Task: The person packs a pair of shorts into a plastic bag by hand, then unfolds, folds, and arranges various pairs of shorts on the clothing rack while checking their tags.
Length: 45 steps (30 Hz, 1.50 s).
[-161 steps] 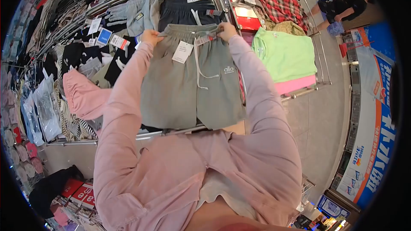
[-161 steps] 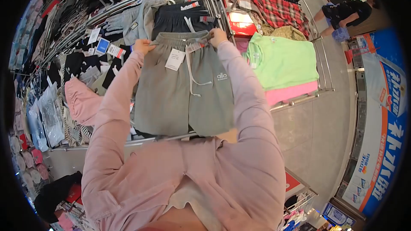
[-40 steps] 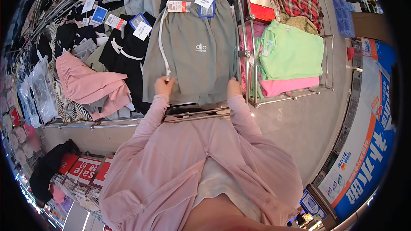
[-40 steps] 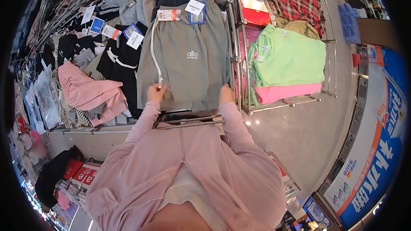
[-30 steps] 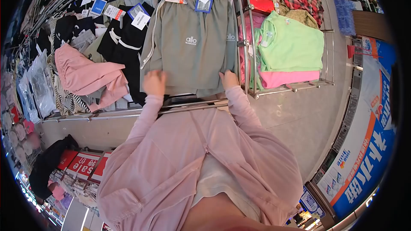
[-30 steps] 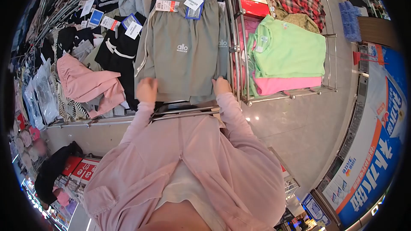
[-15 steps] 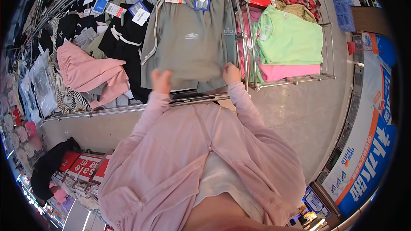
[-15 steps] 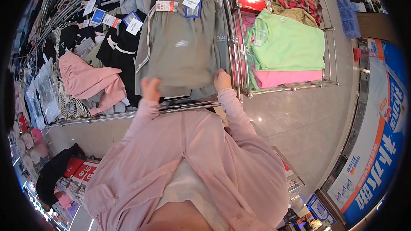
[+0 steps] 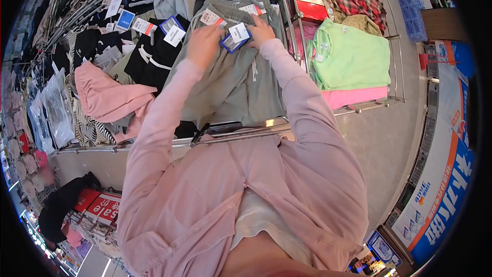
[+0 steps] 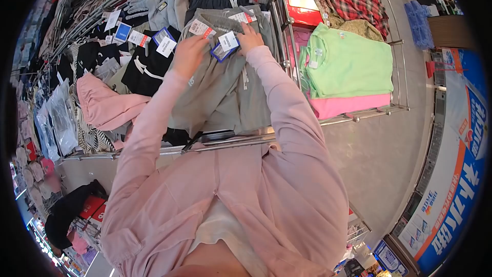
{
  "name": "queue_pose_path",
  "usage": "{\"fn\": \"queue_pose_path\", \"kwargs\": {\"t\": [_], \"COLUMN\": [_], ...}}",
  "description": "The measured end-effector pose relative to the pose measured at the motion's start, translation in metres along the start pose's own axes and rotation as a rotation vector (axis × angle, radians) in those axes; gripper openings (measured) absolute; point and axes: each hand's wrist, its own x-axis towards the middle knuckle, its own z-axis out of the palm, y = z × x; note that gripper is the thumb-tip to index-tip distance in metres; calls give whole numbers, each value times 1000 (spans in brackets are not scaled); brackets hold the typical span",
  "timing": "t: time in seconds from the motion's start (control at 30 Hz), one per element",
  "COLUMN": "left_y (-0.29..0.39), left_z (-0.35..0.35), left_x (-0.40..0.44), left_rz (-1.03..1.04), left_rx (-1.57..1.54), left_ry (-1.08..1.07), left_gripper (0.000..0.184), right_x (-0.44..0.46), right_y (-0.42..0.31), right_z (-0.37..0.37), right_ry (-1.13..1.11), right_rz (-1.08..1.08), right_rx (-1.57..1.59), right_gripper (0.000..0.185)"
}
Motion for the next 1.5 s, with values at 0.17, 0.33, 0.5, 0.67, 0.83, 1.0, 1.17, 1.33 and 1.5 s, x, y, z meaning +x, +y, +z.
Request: {"fn": "queue_pose_path", "kwargs": {"t": [0.17, 0.33, 0.5, 0.67, 0.83, 1.0, 1.17, 1.33, 1.5], "left_y": [-1, 21, 42, 59, 149, 164, 187, 191, 145], "left_z": [46, -26, -183, -291, -302, -281, -257, -226, -198], "left_x": [64, 90, 100, 109, 91, 84, 26, -19, -22], "left_rz": [288, 14, 200, 474, -91, 68, 194, 78, 542], "left_rx": [52, -643, -1281, -1126, -810, -1335, -1550, -1831, -279], "left_ry": [-396, -637, -740, -659, -362, -488, -639, -516, -794], "left_gripper": [53, 39, 41, 34, 23, 50, 71, 85, 51], "right_x": [2, -28, -92, -114, -189, -203, -200, -212, -209], "right_y": [5, 1, -48, -74, -211, -191, -172, -173, -156], "right_z": [-14, -88, -190, -263, -325, -375, -345, -342, -356], "right_ry": [271, -31, -414, 439, 710, 136, 113, -74, -420], "right_rz": [-277, -433, -492, -506, -304, -503, -582, -497, -609], "right_rx": [-10, 506, 1168, 545, 742, 423, 437, 459, 364], "right_gripper": [35, 27, 32, 37, 63, 47, 32, 32, 37]}}
